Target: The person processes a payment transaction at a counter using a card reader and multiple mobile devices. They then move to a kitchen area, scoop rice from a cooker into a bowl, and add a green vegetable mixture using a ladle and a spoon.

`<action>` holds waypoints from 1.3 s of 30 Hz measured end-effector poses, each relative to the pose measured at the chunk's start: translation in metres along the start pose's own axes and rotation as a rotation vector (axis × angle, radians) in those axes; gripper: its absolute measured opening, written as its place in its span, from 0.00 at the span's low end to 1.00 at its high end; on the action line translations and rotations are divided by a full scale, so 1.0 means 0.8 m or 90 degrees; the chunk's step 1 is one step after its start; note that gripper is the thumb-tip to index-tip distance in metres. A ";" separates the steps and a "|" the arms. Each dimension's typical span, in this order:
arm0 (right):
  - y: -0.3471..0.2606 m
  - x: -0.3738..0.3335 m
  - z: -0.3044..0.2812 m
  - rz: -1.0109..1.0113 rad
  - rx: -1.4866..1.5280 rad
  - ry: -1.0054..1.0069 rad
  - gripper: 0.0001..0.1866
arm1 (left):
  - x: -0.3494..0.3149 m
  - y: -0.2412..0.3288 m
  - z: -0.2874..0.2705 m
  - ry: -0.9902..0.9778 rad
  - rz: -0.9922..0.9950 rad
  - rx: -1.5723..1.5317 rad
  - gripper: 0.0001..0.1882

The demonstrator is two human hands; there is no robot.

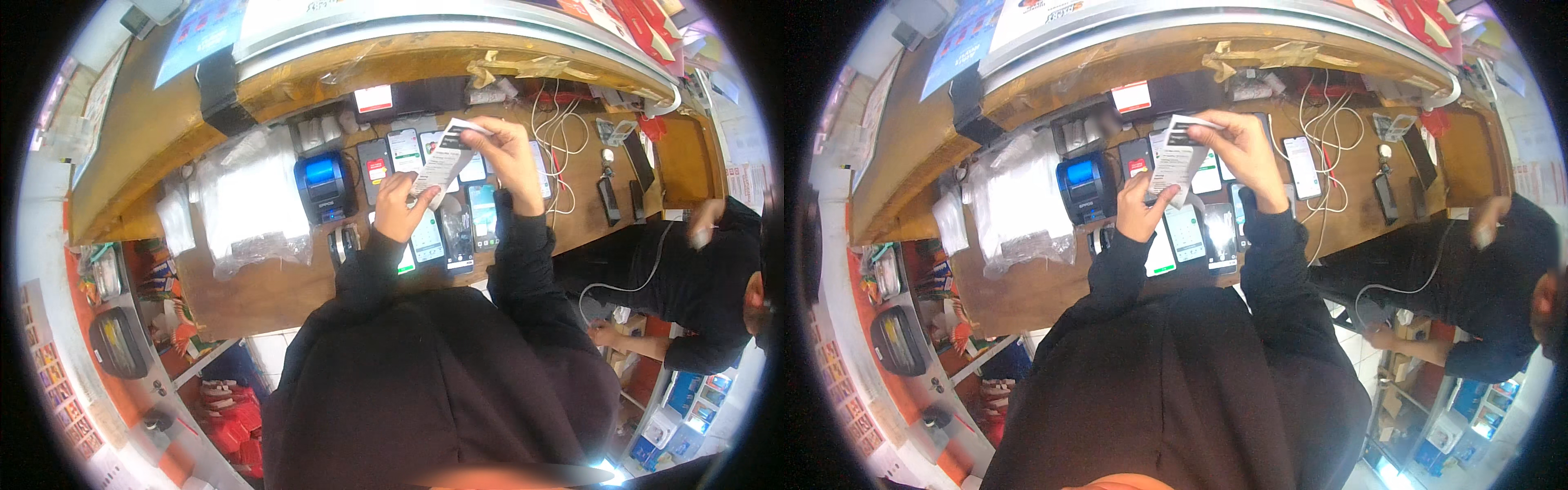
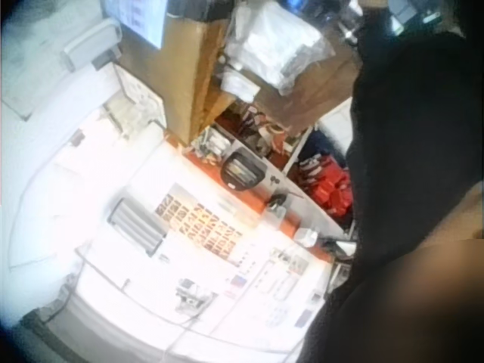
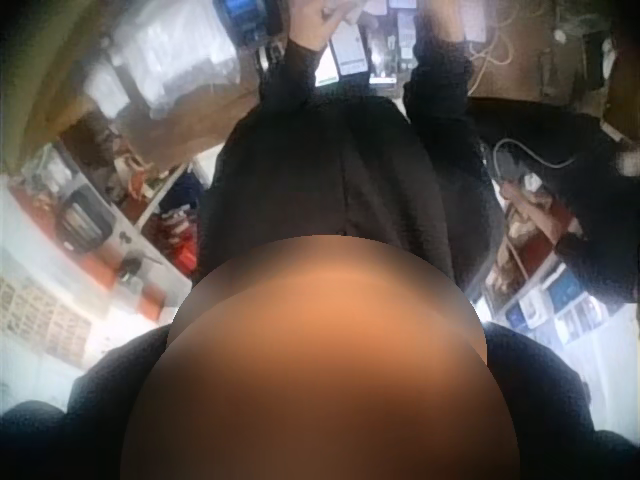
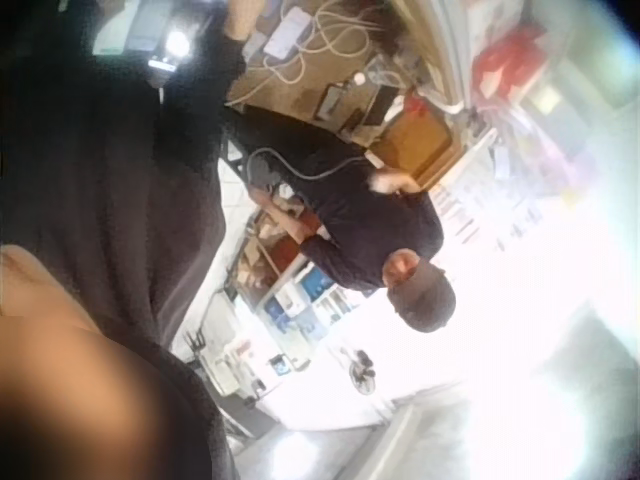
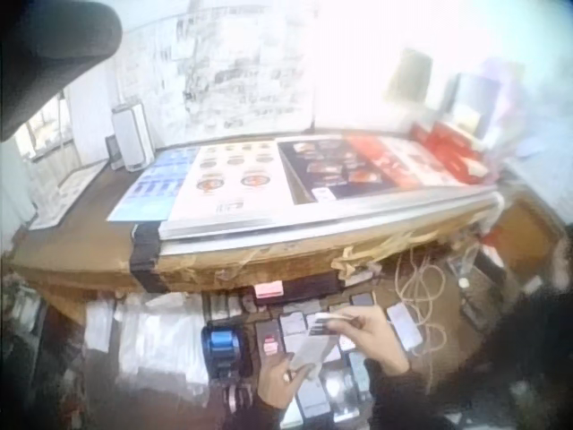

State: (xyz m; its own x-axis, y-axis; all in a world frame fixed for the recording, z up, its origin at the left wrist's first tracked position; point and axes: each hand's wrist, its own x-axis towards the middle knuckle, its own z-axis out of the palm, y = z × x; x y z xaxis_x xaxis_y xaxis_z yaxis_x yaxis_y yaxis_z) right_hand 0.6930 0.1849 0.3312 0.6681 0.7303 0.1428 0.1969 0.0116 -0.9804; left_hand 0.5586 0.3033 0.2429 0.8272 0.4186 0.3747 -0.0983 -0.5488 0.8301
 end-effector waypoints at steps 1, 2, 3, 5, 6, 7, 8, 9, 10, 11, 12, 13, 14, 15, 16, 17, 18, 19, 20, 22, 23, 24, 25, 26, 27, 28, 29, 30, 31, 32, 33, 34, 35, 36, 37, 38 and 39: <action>-0.023 0.007 -0.004 -0.046 -0.061 -0.015 0.08 | 0.001 0.007 -0.004 0.007 -0.007 -0.010 0.17; -0.037 0.015 -0.010 -0.133 -0.144 0.017 0.08 | 0.004 0.017 -0.006 0.043 -0.016 -0.041 0.19; -0.056 0.031 -0.020 -0.279 -0.268 0.059 0.08 | 0.008 0.029 -0.009 0.079 -0.022 -0.071 0.22; -0.074 0.065 -0.043 -0.409 -0.442 0.177 0.08 | 0.009 0.038 -0.011 0.055 -0.090 -0.101 0.31; -0.079 0.082 -0.051 -0.398 -0.477 0.249 0.09 | 0.006 0.036 -0.014 0.057 -0.084 -0.112 0.30; -0.082 0.096 -0.058 -0.299 -0.469 0.238 0.11 | 0.002 0.030 -0.018 0.062 -0.076 -0.121 0.30; -0.076 0.107 -0.065 -0.340 -0.488 0.224 0.11 | -0.004 0.023 -0.023 0.068 -0.068 -0.130 0.29; -0.067 0.115 -0.078 -0.382 -0.515 0.214 0.11 | -0.011 0.016 -0.029 0.048 -0.075 -0.093 0.28; -0.060 0.123 -0.085 -0.425 -0.540 0.199 0.12 | -0.021 0.002 -0.034 0.047 -0.074 -0.066 0.27; -0.060 0.124 -0.081 -0.417 -0.546 0.191 0.10 | -0.030 0.010 -0.046 0.071 -0.125 -0.134 0.26; -0.057 0.126 -0.075 -0.434 -0.524 0.238 0.09 | -0.046 -0.006 -0.055 0.096 -0.133 -0.112 0.26; -0.059 0.122 -0.075 -0.476 -0.547 0.247 0.09 | -0.058 -0.013 -0.065 0.100 -0.166 -0.109 0.25; -0.058 0.121 -0.074 -0.517 -0.561 0.255 0.08 | -0.072 -0.018 -0.076 0.124 -0.196 -0.120 0.23; -0.054 0.121 -0.077 -0.518 -0.554 0.221 0.08 | -0.085 -0.024 -0.088 0.141 -0.209 -0.119 0.22; -0.046 0.121 -0.081 -0.518 -0.550 0.186 0.07 | -0.100 -0.033 -0.099 0.148 -0.213 -0.107 0.22; -0.042 0.122 -0.083 -0.517 -0.546 0.154 0.07 | -0.113 -0.039 -0.109 0.165 -0.222 -0.084 0.23; -0.041 0.121 -0.080 -0.531 -0.558 0.167 0.07 | -0.125 -0.043 -0.119 0.179 -0.235 -0.063 0.23; -0.041 0.119 -0.078 -0.542 -0.572 0.183 0.07 | -0.134 -0.044 -0.128 0.193 -0.252 -0.057 0.22; -0.040 0.117 -0.077 -0.551 -0.588 0.200 0.07 | -0.140 -0.044 -0.137 0.206 -0.269 -0.051 0.22; -0.038 0.116 -0.076 -0.557 -0.594 0.218 0.08 | -0.148 -0.045 -0.144 0.241 -0.286 -0.033 0.21; -0.036 0.116 -0.076 -0.558 -0.598 0.229 0.08 | -0.148 -0.047 -0.146 0.261 -0.283 -0.021 0.21; -0.032 0.118 -0.074 -0.562 -0.598 0.247 0.09 | -0.149 -0.049 -0.146 0.281 -0.279 -0.010 0.20; -0.031 0.118 -0.074 -0.561 -0.605 0.271 0.09 | -0.147 -0.046 -0.144 0.290 -0.270 -0.033 0.20; -0.028 0.118 -0.074 -0.559 -0.612 0.297 0.10 | -0.147 -0.043 -0.143 0.288 -0.268 -0.041 0.20; -0.028 0.115 -0.082 -0.543 -0.631 0.313 0.10 | -0.141 -0.043 -0.137 0.274 -0.259 -0.063 0.20; -0.022 0.117 -0.082 -0.528 -0.637 0.326 0.10 | -0.138 -0.043 -0.135 0.267 -0.253 -0.075 0.20; -0.019 0.118 -0.080 -0.539 -0.634 0.331 0.10 | -0.136 -0.038 -0.136 0.249 -0.248 -0.071 0.21; -0.020 0.119 -0.081 -0.555 -0.638 0.337 0.10 | -0.133 -0.036 -0.134 0.230 -0.243 -0.073 0.21; -0.019 0.118 -0.083 -0.559 -0.636 0.340 0.11 | -0.131 -0.036 -0.132 0.213 -0.237 -0.073 0.20; -0.019 0.117 -0.085 -0.563 -0.636 0.343 0.11 | -0.127 -0.036 -0.130 0.196 -0.231 -0.074 0.20; -0.020 0.112 -0.087 -0.553 -0.651 0.349 0.12 | -0.123 -0.038 -0.126 0.168 -0.219 -0.071 0.20; -0.020 0.109 -0.083 -0.546 -0.654 0.351 0.13 | -0.121 -0.037 -0.127 0.152 -0.218 -0.068 0.20; -0.020 0.107 -0.080 -0.535 -0.640 0.339 0.16 | -0.118 -0.036 -0.128 0.137 -0.215 -0.065 0.20; -0.021 0.105 -0.080 -0.528 -0.640 0.339 0.17 | -0.114 -0.035 -0.129 0.125 -0.213 -0.061 0.20; -0.023 0.101 -0.081 -0.522 -0.641 0.339 0.17 | -0.111 -0.034 -0.127 0.104 -0.182 -0.047 0.19; -0.025 0.098 -0.079 -0.517 -0.637 0.337 0.18 | -0.106 -0.029 -0.127 0.099 -0.176 -0.058 0.19; -0.027 0.094 -0.078 -0.513 -0.612 0.341 0.18 | -0.102 -0.022 -0.126 0.095 -0.170 -0.071 0.18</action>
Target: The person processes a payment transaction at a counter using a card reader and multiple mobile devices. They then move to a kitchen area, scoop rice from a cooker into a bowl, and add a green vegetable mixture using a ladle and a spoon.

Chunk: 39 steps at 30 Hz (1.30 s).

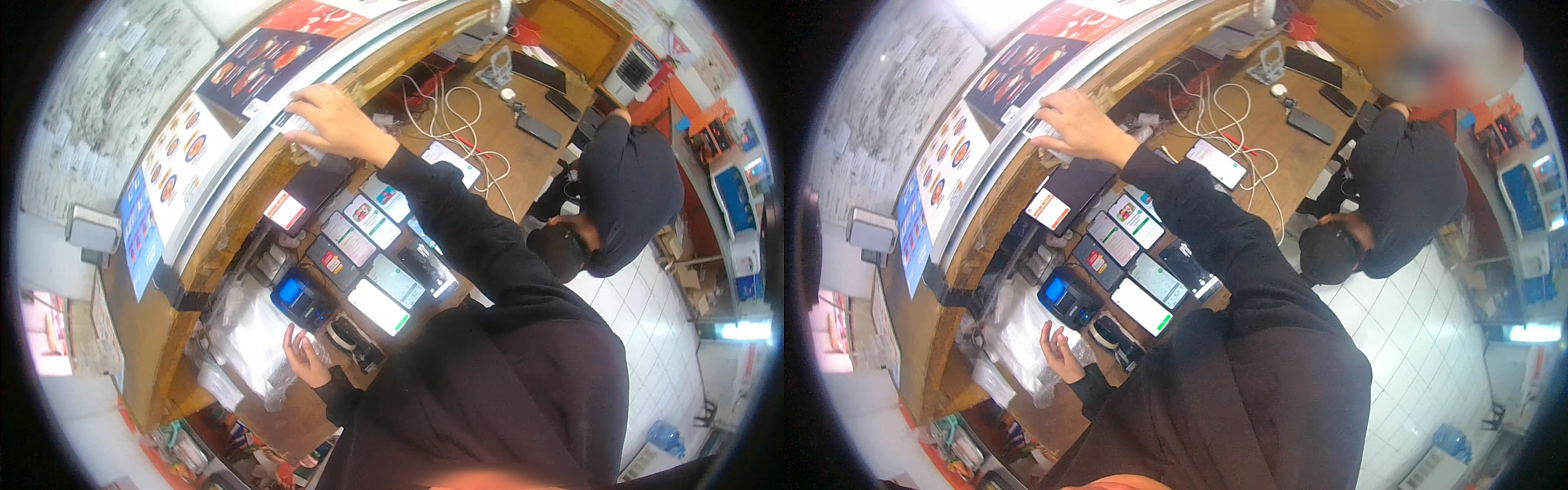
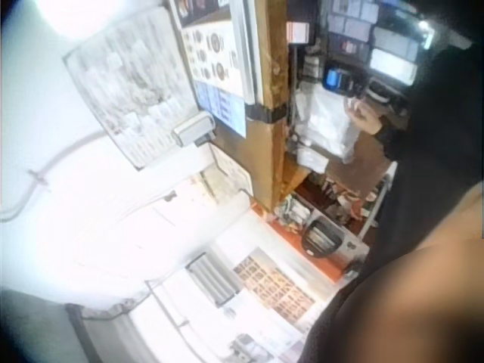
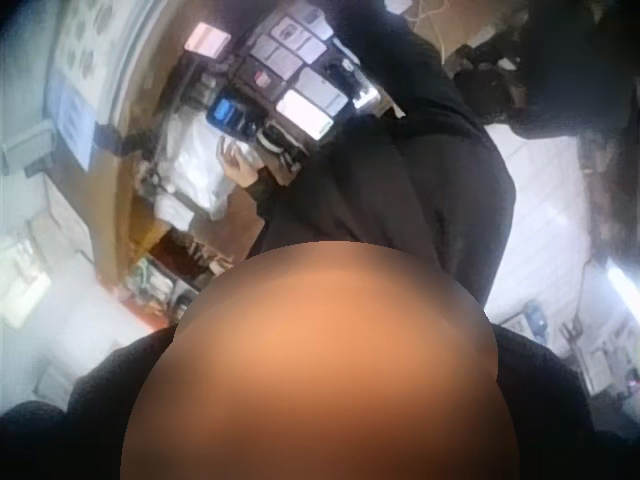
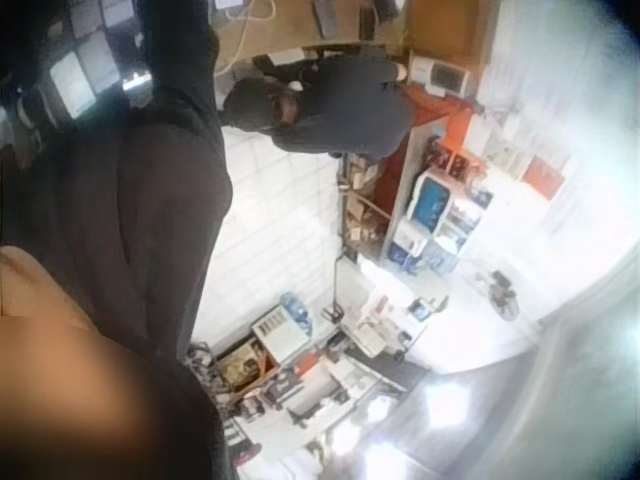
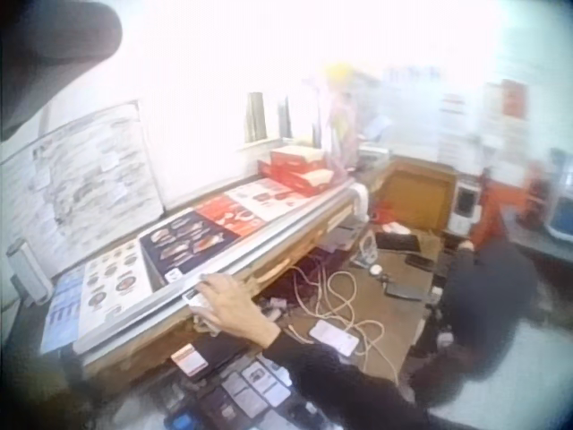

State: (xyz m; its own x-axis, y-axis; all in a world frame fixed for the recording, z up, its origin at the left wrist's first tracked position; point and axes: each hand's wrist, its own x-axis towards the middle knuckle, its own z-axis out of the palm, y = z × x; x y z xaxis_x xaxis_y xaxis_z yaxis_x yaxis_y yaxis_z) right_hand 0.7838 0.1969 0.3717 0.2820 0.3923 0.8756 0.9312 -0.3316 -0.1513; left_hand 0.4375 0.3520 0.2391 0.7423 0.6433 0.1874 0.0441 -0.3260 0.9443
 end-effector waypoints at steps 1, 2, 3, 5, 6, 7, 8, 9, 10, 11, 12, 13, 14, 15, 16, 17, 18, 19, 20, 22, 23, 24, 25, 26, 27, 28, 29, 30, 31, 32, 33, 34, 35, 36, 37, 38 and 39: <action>-0.006 -0.003 -0.004 0.041 0.041 0.045 0.18 | 0.002 0.009 0.004 -0.006 0.005 -0.013 0.18; -0.020 -0.008 -0.006 0.082 0.082 0.089 0.18 | 0.004 0.016 0.008 -0.002 0.006 -0.023 0.17; -0.037 -0.010 -0.012 0.118 0.123 0.135 0.17 | 0.007 0.019 0.012 -0.019 0.018 -0.044 0.17; -0.088 -0.028 -0.027 0.199 0.154 0.185 0.13 | 0.011 0.026 0.019 -0.049 0.038 -0.083 0.17; -0.113 -0.046 -0.026 0.211 0.215 0.150 0.11 | 0.015 0.032 0.028 -0.057 0.059 -0.091 0.16; -0.144 -0.061 -0.024 0.231 0.285 0.159 0.09 | 0.021 0.033 0.042 -0.064 0.024 -0.131 0.16; -0.170 -0.083 -0.025 0.239 0.330 0.071 0.09 | 0.030 0.034 0.061 -0.076 -0.013 -0.172 0.16; -0.201 -0.102 -0.017 0.190 0.331 0.053 0.10 | 0.040 0.037 0.079 -0.081 -0.046 -0.208 0.16; -0.227 -0.125 -0.016 0.175 0.337 -0.007 0.11 | 0.056 0.034 0.103 -0.128 -0.052 -0.216 0.16; -0.254 -0.145 -0.017 0.156 0.352 -0.073 0.13 | 0.074 0.018 0.124 -0.175 -0.050 -0.210 0.15; -0.271 -0.164 -0.016 0.140 0.361 -0.096 0.14 | 0.093 0.003 0.152 -0.230 -0.039 -0.198 0.15; -0.287 -0.177 -0.017 0.117 0.375 -0.118 0.16 | 0.113 -0.014 0.180 -0.285 -0.010 -0.157 0.14; -0.299 -0.187 -0.020 0.146 0.395 -0.177 0.18 | 0.132 -0.036 0.212 -0.336 0.020 -0.122 0.14; -0.305 -0.191 -0.023 0.170 0.417 -0.232 0.20 | 0.150 -0.053 0.239 -0.385 0.058 -0.078 0.13; -0.308 -0.185 -0.034 0.195 0.391 -0.280 0.19 | 0.164 -0.064 0.265 -0.403 0.086 -0.026 0.13; -0.307 -0.184 -0.034 0.260 0.381 -0.326 0.19 | 0.173 -0.070 0.296 -0.419 0.121 0.025 0.12; -0.312 -0.182 -0.031 0.321 0.377 -0.373 0.18 | 0.181 -0.077 0.317 -0.416 0.147 0.083 0.12; -0.312 -0.181 -0.030 0.387 0.367 -0.420 0.18 | 0.181 -0.075 0.334 -0.385 0.157 0.135 0.10; -0.308 -0.181 -0.025 0.382 0.367 -0.331 0.16 | 0.182 -0.072 0.350 -0.352 0.164 0.187 0.08; -0.314 -0.163 -0.023 0.332 0.418 -0.294 0.14 | 0.227 -0.117 0.334 -0.274 0.288 0.261 0.06; -0.306 -0.167 -0.024 0.333 0.422 -0.274 0.14 | 0.222 -0.114 0.345 -0.274 0.275 0.303 0.07; -0.300 -0.172 -0.025 0.332 0.415 -0.237 0.13 | 0.213 -0.103 0.356 -0.272 0.263 0.345 0.07; -0.296 -0.176 -0.032 0.348 0.516 -0.251 0.14 | 0.202 -0.094 0.365 -0.279 0.248 0.389 0.08; -0.293 -0.180 -0.043 0.363 0.615 -0.263 0.15 | 0.194 -0.086 0.368 -0.307 0.200 0.380 0.08; -0.290 -0.181 -0.057 0.375 0.713 -0.276 0.15 | 0.189 -0.077 0.370 -0.331 0.153 0.368 0.08; -0.297 -0.190 -0.070 0.474 1.003 -0.350 0.16 | 0.184 -0.070 0.377 -0.360 0.107 0.354 0.08; -0.326 -0.180 -0.092 0.471 1.048 -0.295 0.16 | 0.188 -0.088 0.376 -0.283 0.118 0.337 0.07; -0.359 -0.170 -0.105 0.366 1.208 -0.434 0.16 | 0.230 -0.130 0.341 -0.249 0.020 0.296 0.07; -0.377 -0.170 -0.111 0.417 1.326 -0.453 0.15 | 0.272 -0.170 0.302 -0.214 -0.075 0.249 0.08; -0.376 -0.184 -0.119 0.526 1.403 -0.438 0.14 | 0.275 -0.165 0.322 -0.203 -0.177 0.058 0.09; -0.374 -0.198 -0.125 0.638 1.475 -0.405 0.13 | 0.273 -0.157 0.344 -0.193 -0.284 -0.126 0.09; -0.369 -0.205 -0.126 0.695 1.513 -0.364 0.13 | 0.274 -0.140 0.365 -0.181 -0.388 -0.304 0.10; -0.366 -0.211 -0.128 0.711 1.505 -0.339 0.13 | 0.271 -0.122 0.384 -0.150 -0.424 -0.441 0.10; -0.362 -0.216 -0.129 0.700 1.471 -0.317 0.13 | 0.261 -0.097 0.408 -0.124 -0.464 -0.575 0.11; -0.357 -0.220 -0.130 0.686 1.435 -0.294 0.13 | 0.246 -0.070 0.431 -0.097 -0.509 -0.705 0.11; -0.350 -0.225 -0.128 0.679 1.393 -0.276 0.12 | 0.229 -0.045 0.448 -0.089 -0.553 -0.788 0.09; -0.347 -0.227 -0.131 0.651 1.338 -0.262 0.12 | 0.220 -0.019 0.458 -0.167 -0.513 -0.877 0.08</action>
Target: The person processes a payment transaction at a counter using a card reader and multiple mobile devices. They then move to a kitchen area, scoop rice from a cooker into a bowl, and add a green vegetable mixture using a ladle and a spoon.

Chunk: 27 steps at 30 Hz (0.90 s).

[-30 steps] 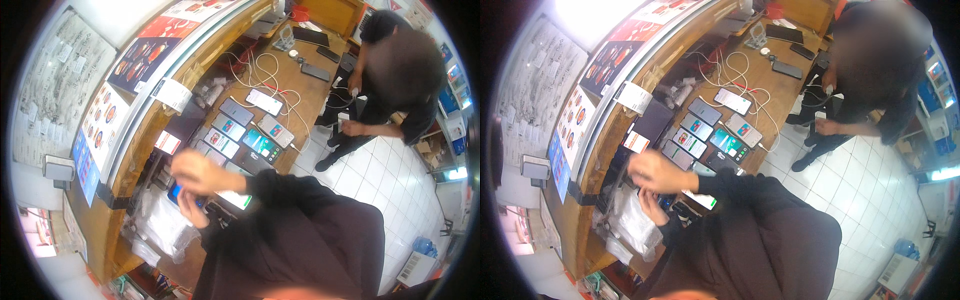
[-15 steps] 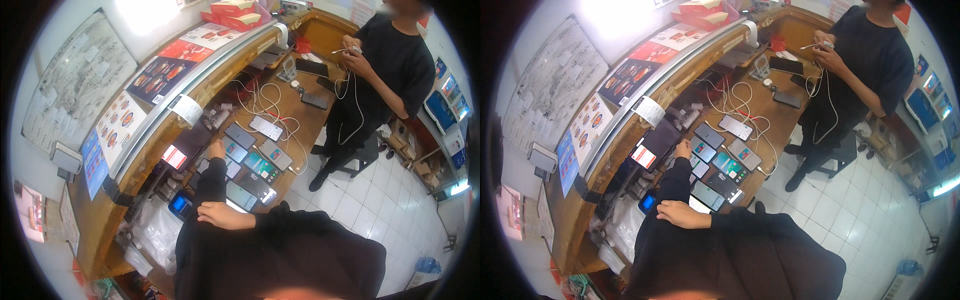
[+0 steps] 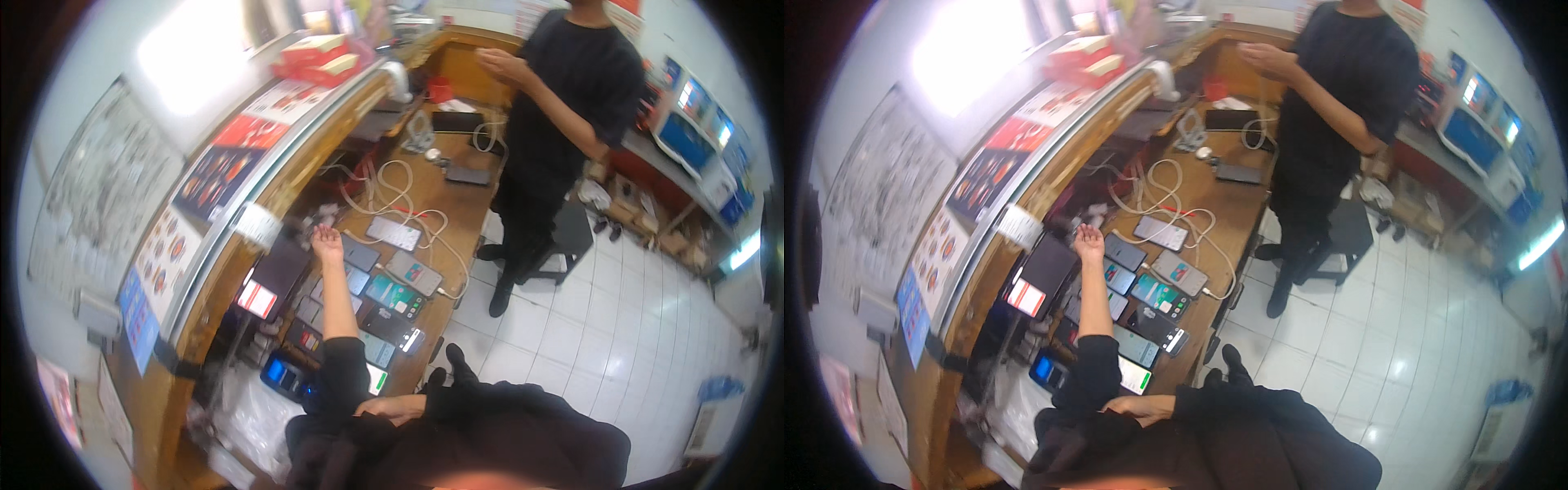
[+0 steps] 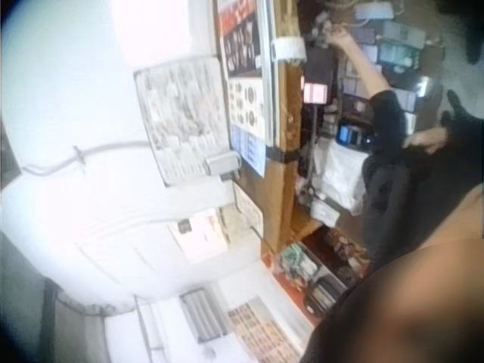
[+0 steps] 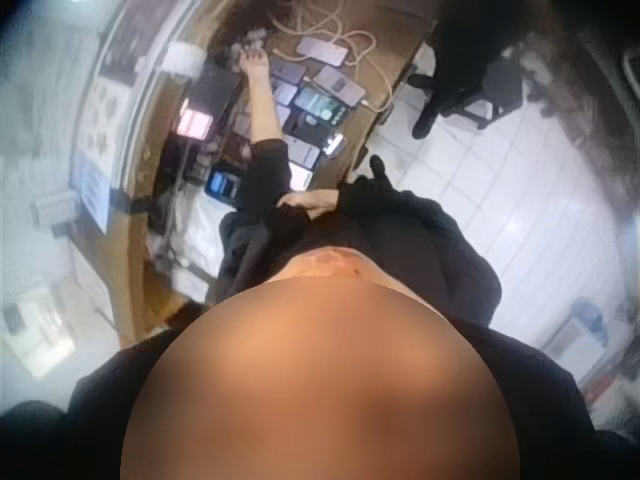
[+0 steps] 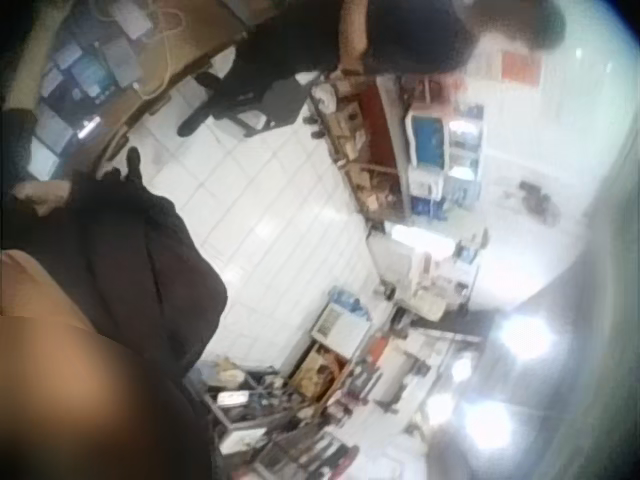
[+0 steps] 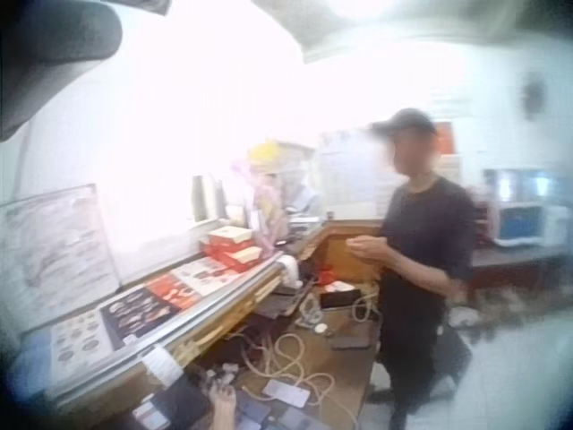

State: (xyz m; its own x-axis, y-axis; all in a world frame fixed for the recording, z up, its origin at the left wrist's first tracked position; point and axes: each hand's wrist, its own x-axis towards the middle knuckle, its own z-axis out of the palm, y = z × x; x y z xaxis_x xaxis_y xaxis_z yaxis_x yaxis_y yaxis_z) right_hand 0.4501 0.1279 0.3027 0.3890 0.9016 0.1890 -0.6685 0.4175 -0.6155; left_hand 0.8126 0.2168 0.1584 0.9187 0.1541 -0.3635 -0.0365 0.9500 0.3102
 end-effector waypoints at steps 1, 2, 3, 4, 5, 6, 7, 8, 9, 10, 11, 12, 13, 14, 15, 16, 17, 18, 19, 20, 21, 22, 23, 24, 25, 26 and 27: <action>-0.004 -0.006 0.002 -0.037 -0.060 0.015 0.12 | -0.011 -0.018 0.026 -0.107 -0.030 -0.046 0.07; -0.007 -0.011 0.001 -0.073 -0.115 0.038 0.12 | -0.027 -0.040 0.051 -0.208 -0.072 -0.092 0.07; -0.012 -0.023 -0.003 -0.111 -0.171 0.077 0.12 | -0.048 -0.064 0.078 -0.304 -0.133 -0.118 0.06; -0.018 -0.035 -0.006 -0.149 -0.229 0.119 0.12 | -0.077 -0.082 0.105 -0.393 -0.204 -0.149 0.06; -0.024 -0.052 -0.011 -0.185 -0.281 0.166 0.12 | -0.122 -0.103 0.138 -0.437 -0.261 -0.185 0.06; -0.027 -0.067 -0.009 -0.220 -0.334 0.203 0.11 | -0.155 -0.113 0.166 -0.519 -0.306 -0.216 0.07; -0.030 -0.084 -0.003 -0.254 -0.385 0.241 0.11 | -0.197 -0.121 0.196 -0.521 -0.325 -0.232 0.05; -0.030 -0.102 0.005 -0.283 -0.431 0.279 0.11 | -0.234 -0.130 0.229 -0.462 -0.266 -0.177 0.05; -0.028 -0.125 0.014 -0.310 -0.471 0.327 0.11 | -0.272 -0.143 0.259 -0.398 -0.218 -0.118 0.10; -0.024 -0.149 0.024 -0.337 -0.508 0.377 0.11 | -0.312 -0.162 0.283 -0.421 -0.203 -0.094 0.09; -0.019 -0.174 0.037 -0.361 -0.544 0.424 0.11 | -0.358 -0.183 0.297 -0.456 -0.208 -0.091 0.07; -0.010 -0.202 0.049 -0.395 -0.557 0.475 0.10 | -0.404 -0.220 0.300 -0.550 -0.243 -0.107 0.06; 0.003 -0.235 0.053 -0.432 -0.568 0.531 0.10 | -0.460 -0.262 0.299 -0.640 -0.286 -0.124 0.05; 0.022 -0.252 0.060 -0.449 -0.572 0.550 0.10 | -0.498 -0.277 0.288 -0.716 -0.307 -0.136 0.04; 0.045 -0.282 0.067 -0.460 -0.575 0.593 0.10 | -0.543 -0.308 0.268 -0.768 -0.351 -0.150 0.04; 0.075 -0.305 0.072 -0.475 -0.564 0.634 0.10 | -0.589 -0.338 0.234 -0.803 -0.402 -0.146 0.03; 0.084 -0.312 0.101 -0.487 -0.596 0.654 0.10 | -0.655 -0.330 0.239 -0.860 -0.438 -0.157 0.03; 0.108 -0.351 0.131 -0.500 -0.607 0.760 0.10 | -0.750 -0.361 0.214 -0.864 -0.526 -0.156 0.06; 0.139 -0.386 0.154 -0.520 -0.606 0.842 0.10 | -0.812 -0.399 0.173 -0.931 -0.622 -0.128 0.07; 0.171 -0.418 0.177 -0.539 -0.600 0.915 0.09 | -0.876 -0.427 0.128 -1.020 -0.737 -0.111 0.07; 0.205 -0.448 0.198 -0.564 -0.594 0.990 0.09 | -0.930 -0.442 0.077 -0.988 -0.862 0.016 0.08; 0.236 -0.470 0.212 -0.581 -0.587 1.060 0.09 | -0.977 -0.456 0.028 -1.095 -0.823 0.087 0.08; 0.264 -0.493 0.225 -0.584 -0.595 1.142 0.09 | -1.006 -0.460 -0.018 -1.133 -0.861 0.137 0.07; 0.294 -0.516 0.242 -0.572 -0.592 1.244 0.09 | -1.036 -0.463 -0.058 -1.127 -0.954 0.188 0.07; 0.326 -0.544 0.266 -0.538 -0.592 1.359 0.10 | -1.068 -0.468 -0.097 -1.103 -1.068 0.248 0.07; 0.360 -0.574 0.288 -0.504 -0.571 1.469 0.11 | -1.080 -0.463 -0.135 -1.097 -1.151 0.313 0.06; 0.371 -0.583 0.318 -0.537 -0.462 1.529 0.11 | -1.084 -0.467 -0.159 -1.139 -1.142 0.389 0.06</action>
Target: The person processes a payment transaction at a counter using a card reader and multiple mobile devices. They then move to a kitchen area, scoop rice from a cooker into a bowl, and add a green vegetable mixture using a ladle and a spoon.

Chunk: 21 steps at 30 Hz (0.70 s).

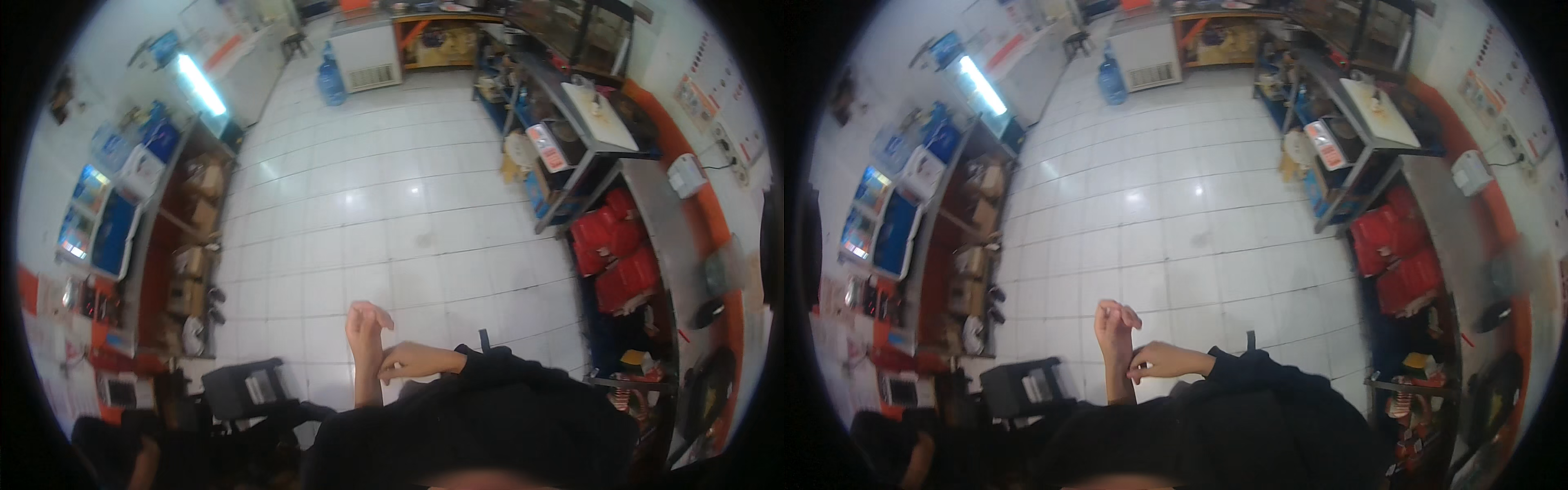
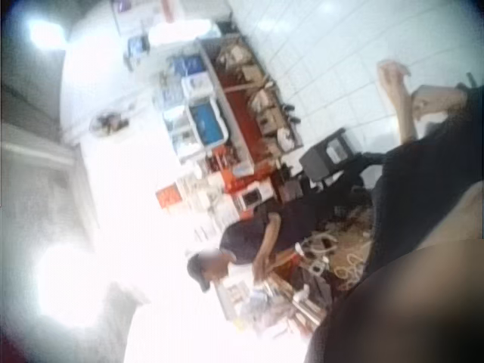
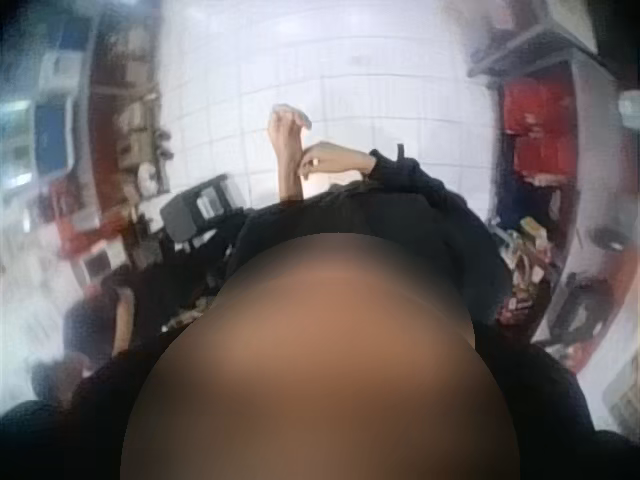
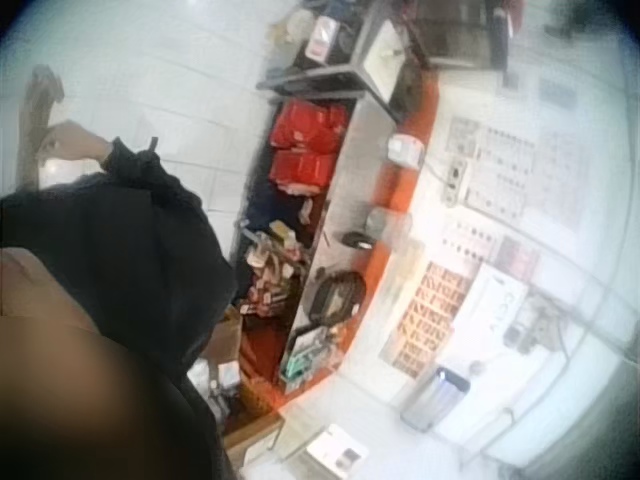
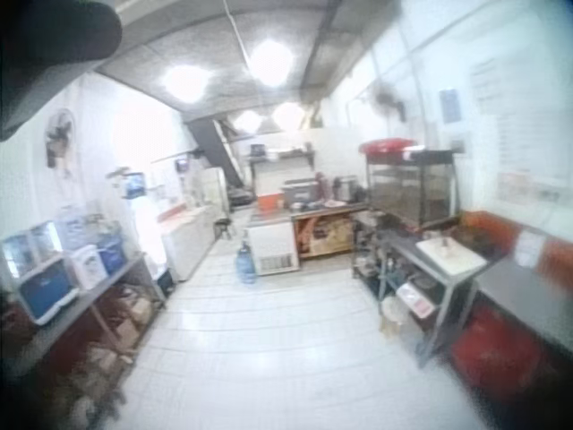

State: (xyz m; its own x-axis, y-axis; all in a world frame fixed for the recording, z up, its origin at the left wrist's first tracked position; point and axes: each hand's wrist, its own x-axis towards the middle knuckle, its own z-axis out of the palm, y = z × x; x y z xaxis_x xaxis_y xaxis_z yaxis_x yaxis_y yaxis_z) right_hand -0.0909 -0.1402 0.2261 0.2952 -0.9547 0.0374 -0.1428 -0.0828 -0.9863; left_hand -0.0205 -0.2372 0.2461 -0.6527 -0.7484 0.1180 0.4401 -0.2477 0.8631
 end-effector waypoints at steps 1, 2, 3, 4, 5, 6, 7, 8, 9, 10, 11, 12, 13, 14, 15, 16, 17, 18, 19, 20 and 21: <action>-0.019 -0.010 -0.041 0.060 0.015 0.047 0.11 | 0.009 -0.024 -0.002 0.003 -0.036 0.036 0.07; -0.024 -0.022 -0.080 0.125 0.021 0.105 0.12 | 0.023 -0.057 -0.002 -0.007 -0.073 0.063 0.08; -0.010 -0.026 -0.108 0.134 0.104 0.152 0.12 | 0.042 -0.080 0.002 -0.017 -0.109 0.093 0.10; 0.016 -0.026 -0.127 0.135 0.190 0.196 0.13 | 0.064 -0.086 0.015 -0.039 -0.147 0.073 0.13; 0.040 -0.023 -0.145 0.134 0.276 0.234 0.13 | 0.085 -0.089 0.026 -0.057 -0.184 0.054 0.15; 0.059 -0.006 -0.158 0.116 0.339 0.226 0.14 | 0.104 -0.095 0.020 -0.117 -0.225 0.003 0.21; 0.073 0.012 -0.174 0.139 0.356 0.207 0.14 | 0.124 -0.109 0.011 -0.136 -0.250 -0.013 0.23; 0.084 0.030 -0.186 0.182 0.373 0.210 0.16 | 0.147 -0.127 0.000 -0.153 -0.274 -0.029 0.24; 0.092 0.053 -0.206 0.218 0.386 0.218 0.17 | 0.182 -0.136 -0.009 -0.177 -0.294 -0.041 0.25; 0.100 0.072 -0.234 0.220 0.379 0.149 0.18 | 0.218 -0.143 -0.017 -0.187 -0.276 -0.050 0.28; 0.107 0.090 -0.264 0.222 0.372 0.080 0.19 | 0.255 -0.157 -0.023 -0.175 -0.282 -0.094 0.28; 0.113 0.115 -0.292 0.214 0.370 0.007 0.20 | 0.291 -0.168 -0.033 -0.162 -0.290 -0.126 0.29; 0.120 0.141 -0.319 0.203 0.357 -0.034 0.21 | 0.331 -0.166 -0.041 -0.154 -0.300 -0.150 0.29; 0.131 0.164 -0.348 0.192 0.342 -0.071 0.21 | 0.371 -0.165 -0.045 -0.169 -0.278 -0.094 0.30; 0.136 0.186 -0.381 0.190 0.323 -0.104 0.22 | 0.415 -0.166 -0.045 -0.118 -0.287 0.003 0.25; 0.127 0.203 -0.428 0.216 0.228 -0.098 0.21 | 0.460 -0.169 -0.041 -0.138 -0.276 0.085 0.25; 0.114 0.217 -0.471 0.194 0.165 -0.028 0.13 | 0.513 -0.171 -0.037 -0.164 -0.266 0.167 0.24; 0.157 0.221 -0.507 0.137 0.074 0.103 0.12 | 0.568 -0.186 -0.030 -0.193 -0.280 0.223 0.22; 0.200 0.223 -0.533 0.077 -0.007 0.234 0.11 | 0.624 -0.210 -0.029 -0.219 -0.309 0.250 0.21; 0.205 0.218 -0.574 0.149 0.119 0.294 0.12 | 0.672 -0.240 -0.042 -0.239 -0.347 0.281 0.20; 0.206 0.206 -0.624 0.217 0.246 0.353 0.13 | 0.718 -0.266 -0.054 -0.234 -0.418 0.232 0.20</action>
State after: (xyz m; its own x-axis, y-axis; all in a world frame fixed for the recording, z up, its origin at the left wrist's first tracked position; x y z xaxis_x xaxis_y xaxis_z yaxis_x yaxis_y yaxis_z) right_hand -0.5373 -0.4539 0.1499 -0.2392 -0.9219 -0.3047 0.2312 0.2507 -0.9401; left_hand -0.4626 -0.6413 0.1086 -0.8940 -0.2574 -0.3668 -0.2859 -0.3026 0.9092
